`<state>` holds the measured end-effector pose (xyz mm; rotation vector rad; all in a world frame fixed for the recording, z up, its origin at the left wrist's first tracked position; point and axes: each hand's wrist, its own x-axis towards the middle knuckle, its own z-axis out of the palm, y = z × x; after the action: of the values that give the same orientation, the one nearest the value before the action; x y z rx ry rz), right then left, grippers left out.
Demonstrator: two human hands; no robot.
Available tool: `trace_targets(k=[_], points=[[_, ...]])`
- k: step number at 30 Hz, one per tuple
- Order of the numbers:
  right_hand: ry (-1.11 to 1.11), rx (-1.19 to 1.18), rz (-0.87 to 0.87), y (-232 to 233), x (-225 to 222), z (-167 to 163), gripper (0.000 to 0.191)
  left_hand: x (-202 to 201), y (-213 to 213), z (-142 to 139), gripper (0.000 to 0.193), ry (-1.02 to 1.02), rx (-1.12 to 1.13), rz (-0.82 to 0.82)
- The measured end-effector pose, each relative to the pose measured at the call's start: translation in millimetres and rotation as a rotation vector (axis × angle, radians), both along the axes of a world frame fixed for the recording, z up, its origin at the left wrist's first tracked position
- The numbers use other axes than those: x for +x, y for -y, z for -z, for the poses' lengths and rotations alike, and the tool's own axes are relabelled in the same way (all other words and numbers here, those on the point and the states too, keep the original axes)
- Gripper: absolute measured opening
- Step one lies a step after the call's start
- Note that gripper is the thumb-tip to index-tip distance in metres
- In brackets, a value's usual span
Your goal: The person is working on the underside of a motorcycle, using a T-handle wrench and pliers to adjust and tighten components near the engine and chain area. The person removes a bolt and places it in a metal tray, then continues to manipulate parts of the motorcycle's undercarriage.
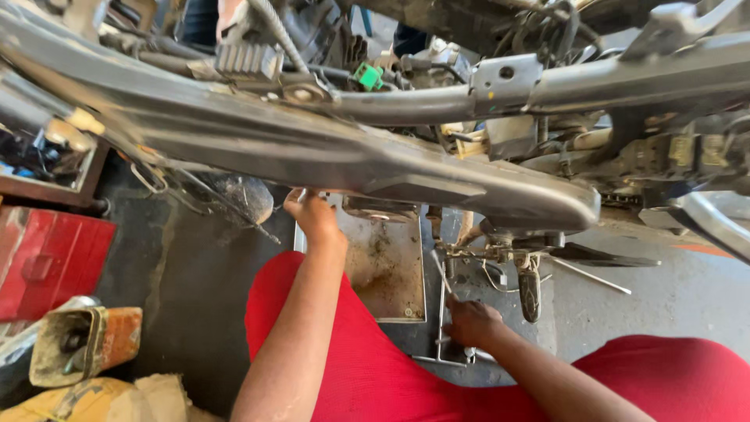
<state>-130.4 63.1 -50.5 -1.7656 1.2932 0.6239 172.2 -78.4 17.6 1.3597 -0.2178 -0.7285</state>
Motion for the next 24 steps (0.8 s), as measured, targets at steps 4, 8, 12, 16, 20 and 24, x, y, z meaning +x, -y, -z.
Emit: trace_targets(k=[4,8,12,16,20,24], points=[[-0.022,-0.056,0.043,5.3,-7.5,61.7,0.053,-20.9,-26.9,1.4,0.026,0.150,0.034,0.134],[-0.067,-0.264,0.053,13.2,-16.1,102.4,0.043,-21.0,-48.2,-7.1,0.016,0.445,-0.174,0.316],[-0.006,-0.459,0.002,28.7,-17.4,127.7,0.027,-19.6,-56.1,-18.4,0.015,0.223,-0.077,0.345],[0.123,-0.601,0.007,37.3,-10.8,146.3,0.027,-24.5,-63.5,-22.6,0.019,0.351,-0.213,0.356],[0.240,-0.373,0.338,31.8,-8.6,154.9,0.026,-31.7,-72.9,-23.6,0.020,0.490,-0.188,0.398],[0.041,-0.416,0.386,34.4,-2.6,151.2,0.021,-42.2,-65.3,-30.3,0.020,0.648,-0.341,0.468]])
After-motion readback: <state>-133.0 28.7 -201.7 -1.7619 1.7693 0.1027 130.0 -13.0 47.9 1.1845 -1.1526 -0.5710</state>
